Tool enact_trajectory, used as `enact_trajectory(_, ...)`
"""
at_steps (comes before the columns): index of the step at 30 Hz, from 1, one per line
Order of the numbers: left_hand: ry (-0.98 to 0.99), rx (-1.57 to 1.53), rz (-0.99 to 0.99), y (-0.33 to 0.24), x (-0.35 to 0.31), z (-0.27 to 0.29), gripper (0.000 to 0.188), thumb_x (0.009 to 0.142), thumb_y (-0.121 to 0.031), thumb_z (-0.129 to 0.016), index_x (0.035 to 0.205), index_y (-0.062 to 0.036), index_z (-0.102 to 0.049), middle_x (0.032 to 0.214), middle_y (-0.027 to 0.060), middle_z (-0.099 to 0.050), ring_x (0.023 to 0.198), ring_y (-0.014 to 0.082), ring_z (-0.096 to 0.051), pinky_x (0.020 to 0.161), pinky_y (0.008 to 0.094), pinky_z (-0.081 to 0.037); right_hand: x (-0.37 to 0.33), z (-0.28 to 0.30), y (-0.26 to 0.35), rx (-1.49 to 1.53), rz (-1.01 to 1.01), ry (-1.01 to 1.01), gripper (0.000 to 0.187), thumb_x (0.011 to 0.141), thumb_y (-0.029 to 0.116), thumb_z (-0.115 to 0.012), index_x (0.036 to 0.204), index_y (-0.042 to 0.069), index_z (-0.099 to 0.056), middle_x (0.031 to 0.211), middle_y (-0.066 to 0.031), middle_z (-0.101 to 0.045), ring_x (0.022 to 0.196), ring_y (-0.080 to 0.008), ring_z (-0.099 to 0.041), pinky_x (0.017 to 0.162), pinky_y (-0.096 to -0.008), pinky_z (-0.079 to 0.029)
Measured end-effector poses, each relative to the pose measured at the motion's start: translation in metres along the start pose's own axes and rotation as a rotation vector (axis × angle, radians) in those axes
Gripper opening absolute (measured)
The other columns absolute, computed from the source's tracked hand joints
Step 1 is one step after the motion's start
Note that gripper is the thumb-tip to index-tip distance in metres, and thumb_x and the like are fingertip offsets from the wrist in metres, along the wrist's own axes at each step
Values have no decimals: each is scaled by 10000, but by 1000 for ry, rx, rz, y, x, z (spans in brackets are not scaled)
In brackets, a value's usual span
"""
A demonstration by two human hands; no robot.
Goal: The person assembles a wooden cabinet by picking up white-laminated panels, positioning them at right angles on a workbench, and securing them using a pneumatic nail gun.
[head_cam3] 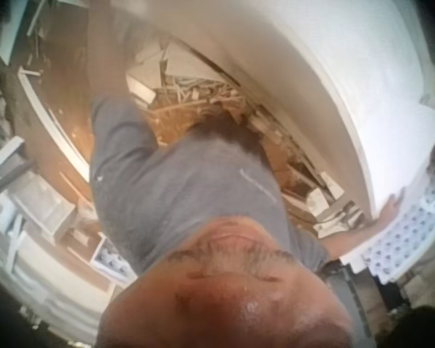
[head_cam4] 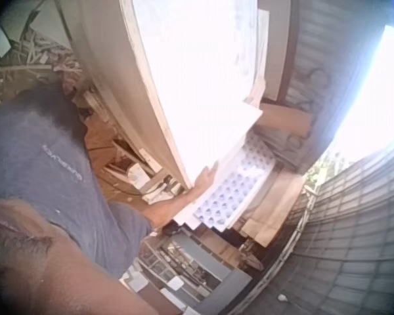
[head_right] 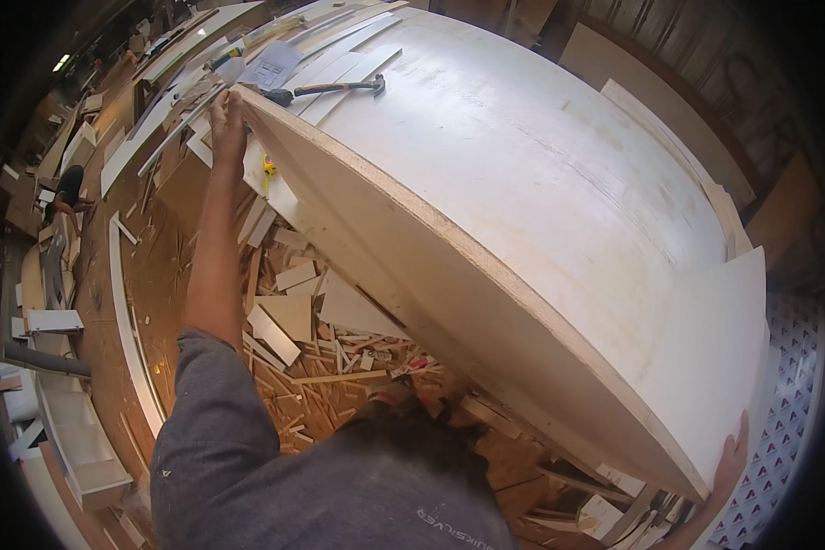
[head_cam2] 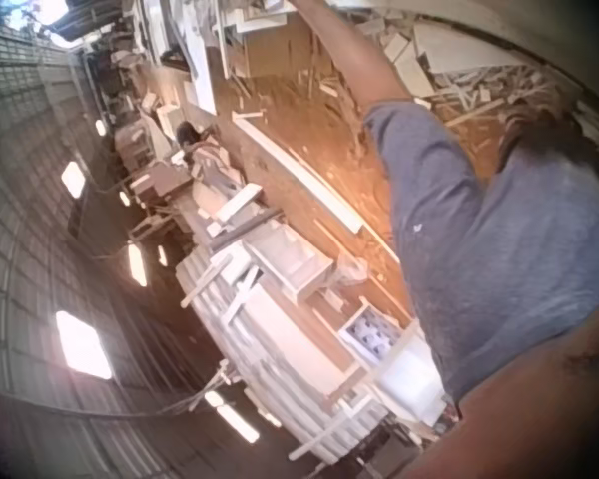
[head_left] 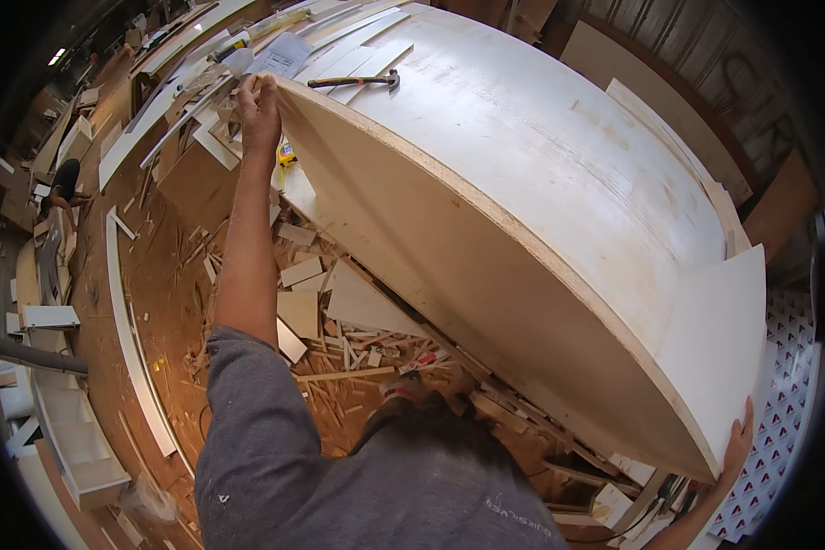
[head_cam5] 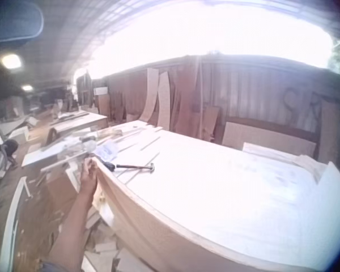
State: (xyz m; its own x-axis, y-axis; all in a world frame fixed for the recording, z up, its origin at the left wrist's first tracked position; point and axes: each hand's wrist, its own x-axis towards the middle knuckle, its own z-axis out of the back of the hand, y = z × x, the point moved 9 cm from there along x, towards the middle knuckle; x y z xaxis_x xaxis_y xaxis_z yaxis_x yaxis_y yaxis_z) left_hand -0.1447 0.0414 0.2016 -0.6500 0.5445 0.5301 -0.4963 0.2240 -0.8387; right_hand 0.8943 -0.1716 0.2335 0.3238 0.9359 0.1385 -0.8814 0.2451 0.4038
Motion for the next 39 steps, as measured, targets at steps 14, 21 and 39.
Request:
enact_trajectory(14,104,1,146,14,4,-9,824,904,-653,-482,1424,-25,-360,1351,241,-482,1259,334,-473,1057,405,-354,2,1,-24,5,30,-6,599,860,-15,-387,1455,55,-397,1480,-179,-406,1392,-293,-350,1155,-360,-238)
enact_trajectory(21,147,-205,133,64,16,-13,729,954,-634,-394,1417,-71,-375,1418,169,-440,1297,268,-452,1072,441,-361,-1,-2,25,-19,-61,-31,552,886,24,-452,1434,85,-432,1436,-180,-471,1352,-275,-422,1125,-335,-303)
enact_trajectory(39,259,357,353,153,-252,-14,598,1015,-474,-329,1423,-40,-380,1408,198,-428,1272,299,-453,1039,444,-357,-259,-14,-26,341,-412,-1102,319,1001,117,-481,1300,19,-535,933,-55,-609,775,-116,-577,734,-259,-498)
